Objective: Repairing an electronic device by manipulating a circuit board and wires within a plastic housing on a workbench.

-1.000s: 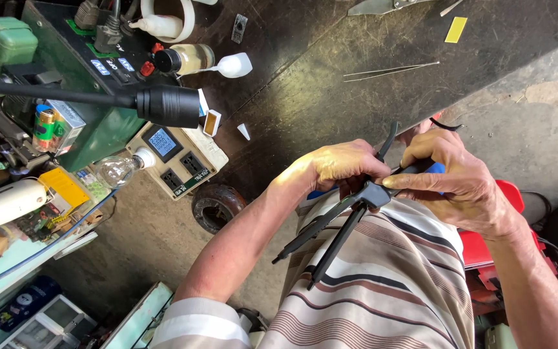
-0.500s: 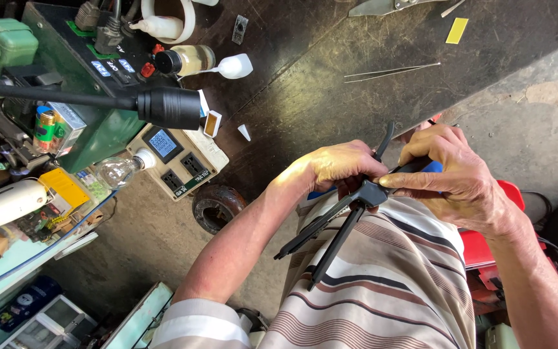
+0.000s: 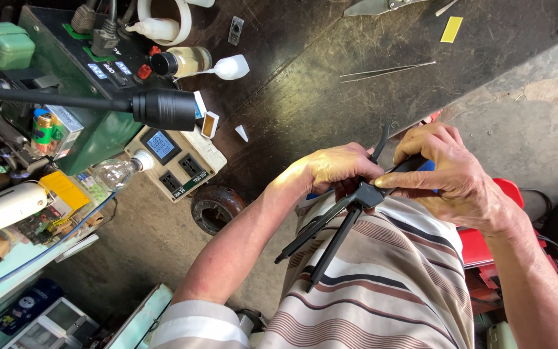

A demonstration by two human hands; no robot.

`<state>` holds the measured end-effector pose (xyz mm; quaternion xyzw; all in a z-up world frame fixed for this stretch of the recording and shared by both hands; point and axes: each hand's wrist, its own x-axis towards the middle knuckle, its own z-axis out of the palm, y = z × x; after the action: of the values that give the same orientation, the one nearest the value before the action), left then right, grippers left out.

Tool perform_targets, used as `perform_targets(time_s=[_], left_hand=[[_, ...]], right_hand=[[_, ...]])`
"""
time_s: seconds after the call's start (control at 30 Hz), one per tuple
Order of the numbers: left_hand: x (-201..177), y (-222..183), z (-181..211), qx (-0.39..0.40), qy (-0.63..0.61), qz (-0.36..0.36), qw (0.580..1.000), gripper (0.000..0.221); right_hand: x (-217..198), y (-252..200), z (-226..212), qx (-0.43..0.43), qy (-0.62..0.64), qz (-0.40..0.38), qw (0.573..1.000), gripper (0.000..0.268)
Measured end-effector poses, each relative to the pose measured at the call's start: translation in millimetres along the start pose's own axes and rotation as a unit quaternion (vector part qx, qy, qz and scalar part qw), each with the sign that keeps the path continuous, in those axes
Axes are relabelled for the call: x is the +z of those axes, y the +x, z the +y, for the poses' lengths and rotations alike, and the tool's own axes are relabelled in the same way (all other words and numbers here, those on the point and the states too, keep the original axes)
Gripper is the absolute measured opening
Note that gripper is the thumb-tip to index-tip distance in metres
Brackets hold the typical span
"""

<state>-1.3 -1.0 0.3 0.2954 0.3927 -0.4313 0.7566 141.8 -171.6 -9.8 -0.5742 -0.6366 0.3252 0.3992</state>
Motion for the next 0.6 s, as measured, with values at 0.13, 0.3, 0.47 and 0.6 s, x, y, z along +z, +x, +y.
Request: perform_targets(time_s=[0.13,0.3,0.47,0.6], left_hand=[[-0.2,3.0,-4.2,-0.001,-0.016,0.0,1.0,0.016],[1.8,-1.7,-4.0,0.007,-0.04,0.022,0.999,0.012],[2.4,-1.9,-6.9,0.016,-0.034,0.084,0.996,0.015],[5.8,-8.9,-3.2,0.006,-0.009,0.164,0.986,0.019]], right_hand=[[1.8,-1.4,3.4,-0.014,-0.018,-0.001,1.0,0.025],[-0.8,1.7,-1.9,0.0,-0.045,-0.001,0.999,0.025],[1.6,2.6,-4.3,0.012,-0.102,0.023,0.994,0.027],[8.7,4.1,-11.0,0.003,-0.151,0.08,0.985,0.02]])
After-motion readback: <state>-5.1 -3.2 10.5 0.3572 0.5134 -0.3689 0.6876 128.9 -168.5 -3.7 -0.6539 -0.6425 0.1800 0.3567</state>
